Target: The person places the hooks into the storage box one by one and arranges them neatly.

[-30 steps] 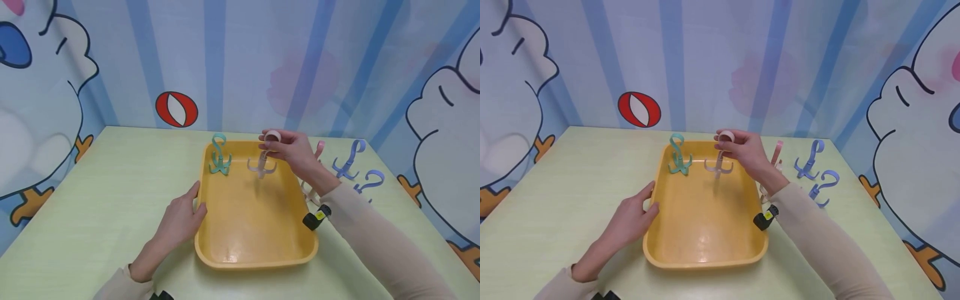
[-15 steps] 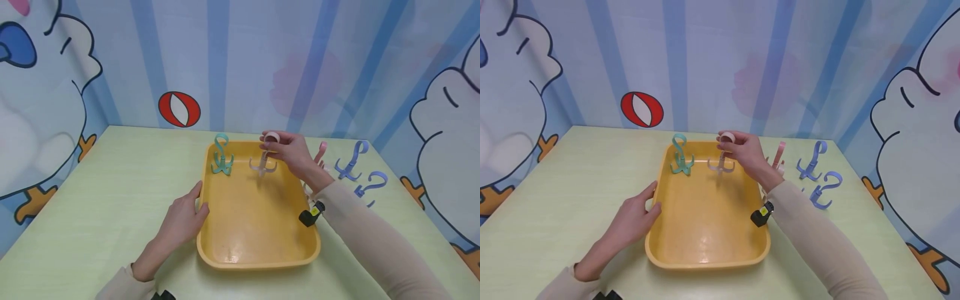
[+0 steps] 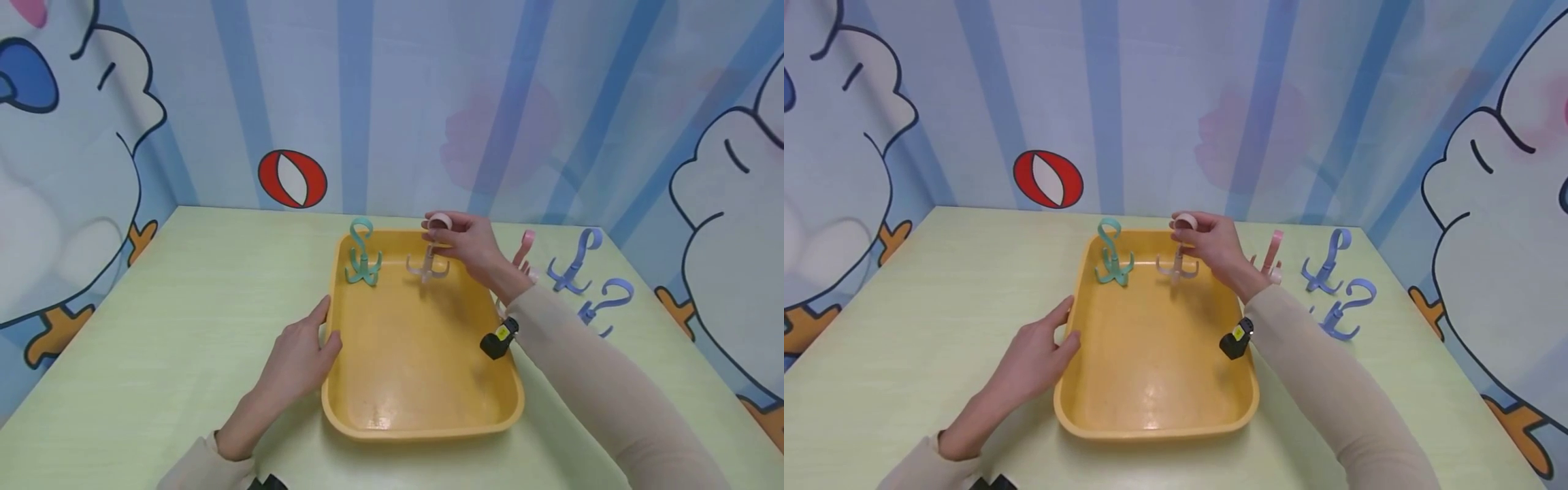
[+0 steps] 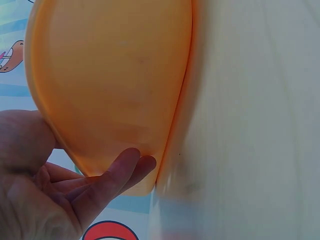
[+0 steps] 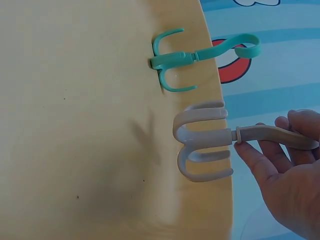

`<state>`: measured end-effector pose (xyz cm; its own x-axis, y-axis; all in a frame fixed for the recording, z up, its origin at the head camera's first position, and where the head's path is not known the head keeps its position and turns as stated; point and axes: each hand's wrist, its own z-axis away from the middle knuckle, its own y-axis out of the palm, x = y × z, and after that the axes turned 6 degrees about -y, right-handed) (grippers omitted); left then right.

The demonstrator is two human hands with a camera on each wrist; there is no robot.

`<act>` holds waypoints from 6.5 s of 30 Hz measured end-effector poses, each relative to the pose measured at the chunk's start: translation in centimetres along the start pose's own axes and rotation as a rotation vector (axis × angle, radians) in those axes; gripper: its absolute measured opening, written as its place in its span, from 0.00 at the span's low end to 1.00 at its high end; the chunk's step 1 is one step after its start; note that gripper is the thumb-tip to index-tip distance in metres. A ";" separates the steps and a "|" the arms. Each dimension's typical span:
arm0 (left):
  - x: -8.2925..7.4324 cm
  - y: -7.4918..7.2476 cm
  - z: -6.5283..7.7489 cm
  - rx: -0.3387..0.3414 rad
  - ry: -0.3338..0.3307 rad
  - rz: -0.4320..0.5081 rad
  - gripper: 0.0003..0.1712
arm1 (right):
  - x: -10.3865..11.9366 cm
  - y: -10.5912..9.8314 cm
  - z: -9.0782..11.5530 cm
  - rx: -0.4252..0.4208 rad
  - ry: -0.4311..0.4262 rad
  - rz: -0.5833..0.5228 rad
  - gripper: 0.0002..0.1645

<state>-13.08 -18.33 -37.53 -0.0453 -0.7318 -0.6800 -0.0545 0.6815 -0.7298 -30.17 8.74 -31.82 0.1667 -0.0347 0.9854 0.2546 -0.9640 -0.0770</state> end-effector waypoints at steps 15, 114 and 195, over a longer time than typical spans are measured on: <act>0.0 0.0 0.1 -0.016 0.013 -0.002 0.38 | -1.1 0.2 -1.2 -0.034 0.032 0.011 0.24; -0.2 -0.2 0.2 0.002 -0.020 -0.007 0.39 | 3.9 -6.1 8.8 -0.248 -0.077 0.469 0.35; -0.1 0.1 0.1 -0.017 0.019 -0.012 0.38 | -2.8 -7.4 11.9 -0.420 0.046 0.418 0.27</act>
<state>-12.98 -18.20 -37.51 -0.0634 -0.7397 -0.6699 -0.0718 0.6729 -0.7363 -21.21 19.07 -35.77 0.1283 -0.4360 0.8908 -0.2239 -0.8877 -0.4022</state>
